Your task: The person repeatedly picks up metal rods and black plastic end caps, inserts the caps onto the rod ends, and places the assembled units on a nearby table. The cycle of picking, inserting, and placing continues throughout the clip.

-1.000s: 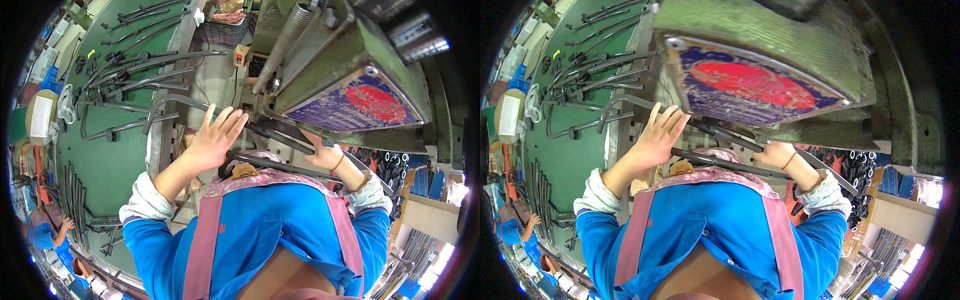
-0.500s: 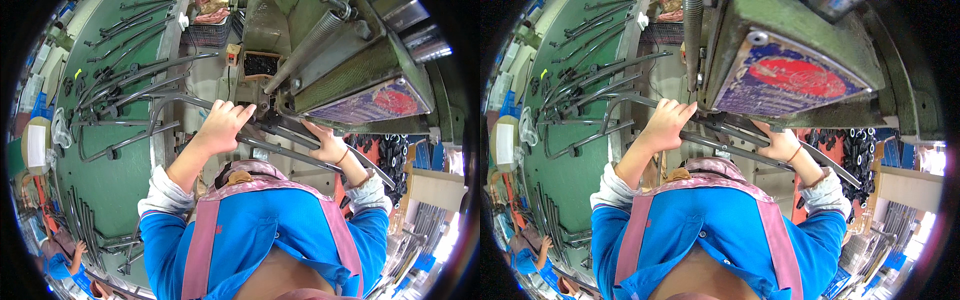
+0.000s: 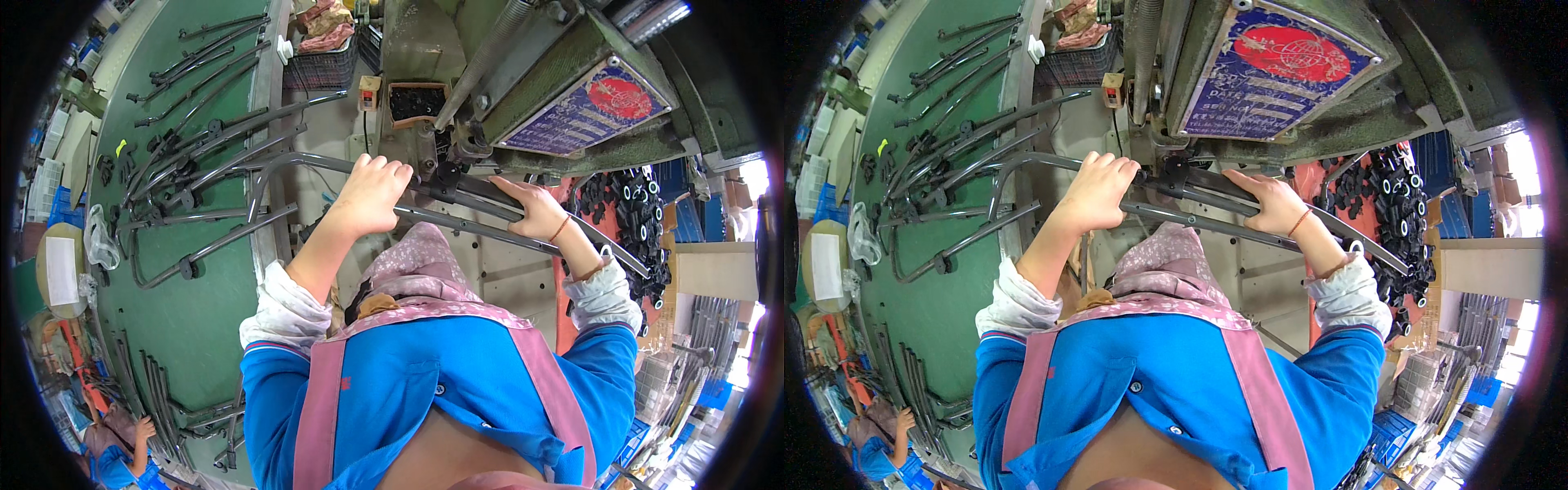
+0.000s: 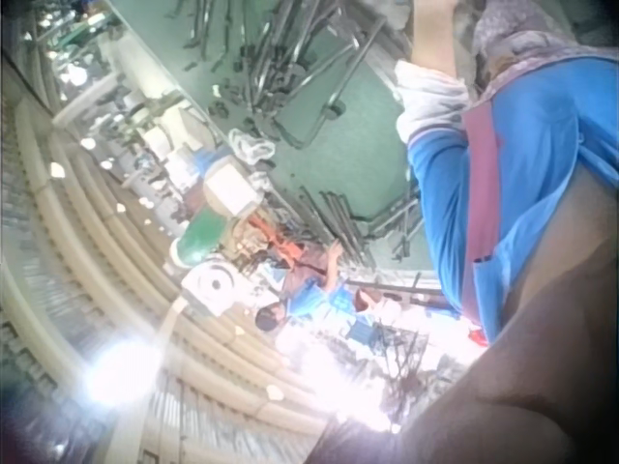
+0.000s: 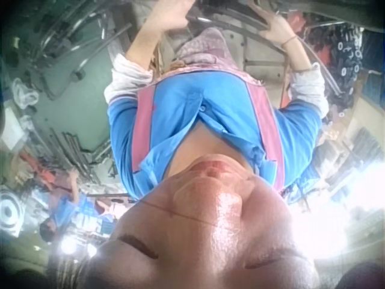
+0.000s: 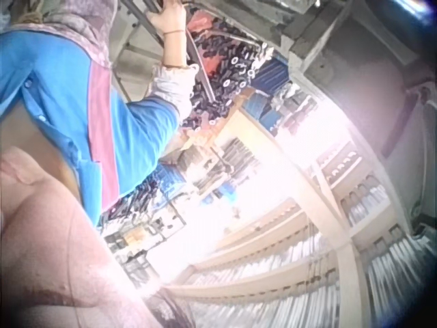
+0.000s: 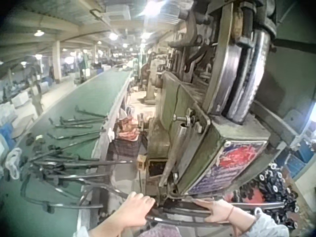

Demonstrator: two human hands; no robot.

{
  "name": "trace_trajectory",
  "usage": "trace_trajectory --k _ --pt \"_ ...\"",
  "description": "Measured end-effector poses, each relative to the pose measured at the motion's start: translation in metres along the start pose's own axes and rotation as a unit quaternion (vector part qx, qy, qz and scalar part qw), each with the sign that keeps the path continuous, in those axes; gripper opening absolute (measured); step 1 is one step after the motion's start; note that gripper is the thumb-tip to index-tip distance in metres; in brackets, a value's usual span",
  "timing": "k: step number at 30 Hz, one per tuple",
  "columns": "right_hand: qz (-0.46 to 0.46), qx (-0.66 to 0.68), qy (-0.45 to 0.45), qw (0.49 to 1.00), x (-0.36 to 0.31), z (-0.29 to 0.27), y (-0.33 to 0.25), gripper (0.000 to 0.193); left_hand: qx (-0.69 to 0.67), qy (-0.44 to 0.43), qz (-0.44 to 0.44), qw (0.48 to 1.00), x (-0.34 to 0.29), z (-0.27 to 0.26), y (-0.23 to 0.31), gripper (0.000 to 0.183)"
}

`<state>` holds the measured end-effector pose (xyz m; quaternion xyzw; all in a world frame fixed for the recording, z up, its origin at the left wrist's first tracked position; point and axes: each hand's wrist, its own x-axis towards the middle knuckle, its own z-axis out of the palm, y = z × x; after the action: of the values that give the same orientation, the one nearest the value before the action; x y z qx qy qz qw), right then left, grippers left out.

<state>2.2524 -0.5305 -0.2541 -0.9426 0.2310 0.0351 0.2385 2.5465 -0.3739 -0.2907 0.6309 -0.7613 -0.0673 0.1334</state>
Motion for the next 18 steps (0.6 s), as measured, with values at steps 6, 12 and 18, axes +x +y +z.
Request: trace_trajectory --k 6,12,18 --pt "-0.016 0.003 -0.009 1.0 0.009 0.0 0.006 0.09 -0.009 -0.003 -0.014 1.0 -0.002 -0.005 -0.001 0.043" --pt "0.027 0.051 -0.015 0.998 0.004 0.012 0.008 0.091 -0.007 -0.012 -0.012 1.0 0.0 -0.015 0.004 0.027" --pt "-0.021 0.037 0.035 0.998 -0.007 0.002 0.012 0.085 0.049 0.023 -0.012 0.998 -0.012 -0.019 0.015 0.035"
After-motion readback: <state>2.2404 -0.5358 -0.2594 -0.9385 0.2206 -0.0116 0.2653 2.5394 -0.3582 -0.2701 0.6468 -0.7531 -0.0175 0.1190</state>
